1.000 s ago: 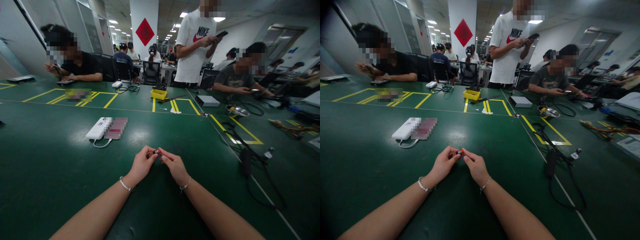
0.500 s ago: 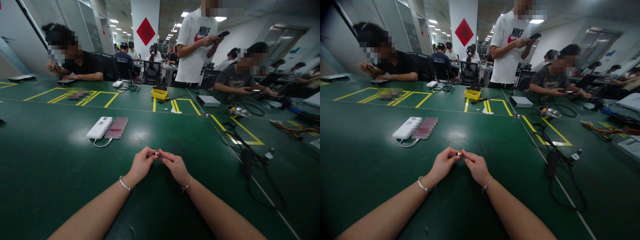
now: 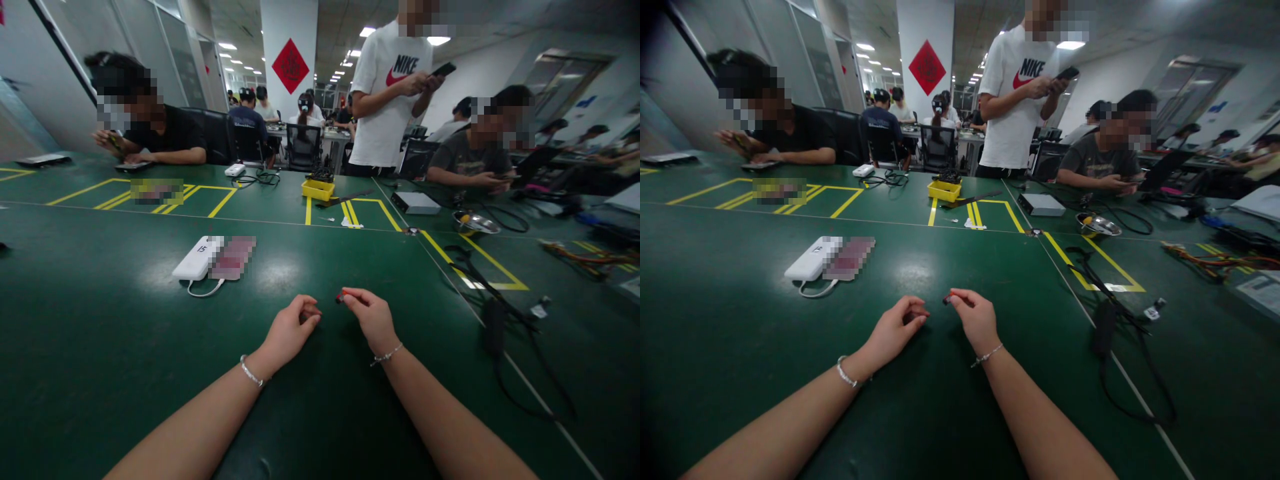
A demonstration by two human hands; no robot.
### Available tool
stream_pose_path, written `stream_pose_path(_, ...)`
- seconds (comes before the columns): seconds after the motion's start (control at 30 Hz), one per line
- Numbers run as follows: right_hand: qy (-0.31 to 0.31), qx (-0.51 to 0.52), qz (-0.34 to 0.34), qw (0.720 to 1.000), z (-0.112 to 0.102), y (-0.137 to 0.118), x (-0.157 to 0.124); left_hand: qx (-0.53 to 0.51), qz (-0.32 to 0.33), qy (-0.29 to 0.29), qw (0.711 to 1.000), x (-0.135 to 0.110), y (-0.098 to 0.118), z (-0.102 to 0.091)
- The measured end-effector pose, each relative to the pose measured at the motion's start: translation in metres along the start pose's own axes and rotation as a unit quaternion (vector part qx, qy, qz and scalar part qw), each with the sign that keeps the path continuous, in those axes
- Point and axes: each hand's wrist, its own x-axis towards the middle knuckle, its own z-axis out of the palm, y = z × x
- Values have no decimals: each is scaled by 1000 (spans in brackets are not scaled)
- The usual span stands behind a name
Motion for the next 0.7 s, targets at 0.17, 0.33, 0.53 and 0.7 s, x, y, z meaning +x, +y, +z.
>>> stream_pose_path(0.17,168,-236,-39,956,-80,19,32,-4,-6,-10,1000,1,-1,-4)
stream_pose_path(0.33,243,-400,114,877,-152,52,42,21,-5,-13,1000,-1,2,-5)
stream_pose_path(0.53,248,-453,169,840,-175,75,41,45,-17,-4,999,-1,6,-7)
stream_pose_path(0.7,242,-488,191,817,-173,72,38,59,-12,-10,998,-1,5,-7)
